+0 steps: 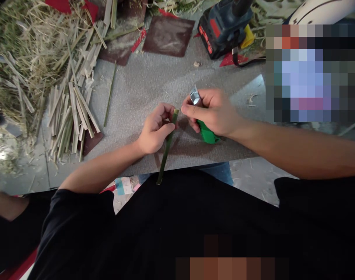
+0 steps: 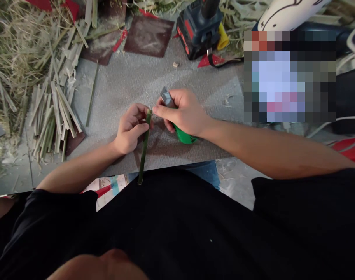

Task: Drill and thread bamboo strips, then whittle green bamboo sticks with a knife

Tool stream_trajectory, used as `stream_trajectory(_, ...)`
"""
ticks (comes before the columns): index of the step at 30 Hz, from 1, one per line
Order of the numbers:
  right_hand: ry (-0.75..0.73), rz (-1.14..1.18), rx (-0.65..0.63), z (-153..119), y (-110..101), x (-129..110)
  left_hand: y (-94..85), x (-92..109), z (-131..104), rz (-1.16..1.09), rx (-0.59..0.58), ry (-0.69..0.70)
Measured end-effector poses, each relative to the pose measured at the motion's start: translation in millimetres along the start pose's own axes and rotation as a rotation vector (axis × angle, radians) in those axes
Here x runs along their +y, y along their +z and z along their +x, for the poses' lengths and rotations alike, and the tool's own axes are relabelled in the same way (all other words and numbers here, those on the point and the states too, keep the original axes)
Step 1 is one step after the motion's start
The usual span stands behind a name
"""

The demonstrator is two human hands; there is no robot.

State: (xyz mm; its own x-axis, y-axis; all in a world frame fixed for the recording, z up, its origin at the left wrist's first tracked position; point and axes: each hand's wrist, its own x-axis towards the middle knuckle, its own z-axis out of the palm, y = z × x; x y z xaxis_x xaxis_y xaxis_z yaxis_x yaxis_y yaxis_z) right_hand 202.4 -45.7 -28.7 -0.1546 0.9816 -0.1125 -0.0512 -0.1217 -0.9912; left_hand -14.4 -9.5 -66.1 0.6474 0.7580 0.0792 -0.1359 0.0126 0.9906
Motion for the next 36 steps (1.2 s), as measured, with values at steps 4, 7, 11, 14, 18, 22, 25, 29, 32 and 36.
stream_trajectory(4, 0.032, -0.058, 0.015, -2, 4, -6, -0.1, 0, 0, 0.089, 0.021, 0.018)
stream_trajectory(7, 0.06, -0.052, 0.023, -4, 5, -9, -0.5, 0, -1, 0.109, 0.025, 0.022)
stream_trajectory(11, 0.094, -0.024, 0.003, -2, 5, -8, 0.3, -1, -1, 0.075, 0.031, 0.011)
stream_trajectory(14, 0.111, 0.013, -0.016, -1, 4, -5, 0.9, -3, -1, 0.053, 0.046, 0.004)
stream_trajectory(18, 0.083, 0.034, -0.027, -2, 4, -6, 0.7, -5, -1, 0.041, 0.056, 0.009)
stream_trajectory(22, 0.047, -0.061, -0.009, -5, 4, -10, -0.1, -6, -3, 0.032, 0.037, 0.015)
stream_trajectory(25, 0.07, -0.086, 0.012, -4, 4, -12, -0.9, -7, -4, 0.061, 0.036, 0.062)
stream_trajectory(29, 0.09, -0.047, 0.009, -3, 5, -11, -0.7, -10, -6, 0.121, 0.055, 0.117)
stream_trajectory(32, 0.124, -0.003, -0.008, -2, 5, -10, 0.5, -11, -6, 0.139, 0.062, 0.129)
stream_trajectory(36, 0.16, 0.015, -0.014, -2, 5, -7, 1.3, -12, -6, 0.129, 0.082, 0.157)
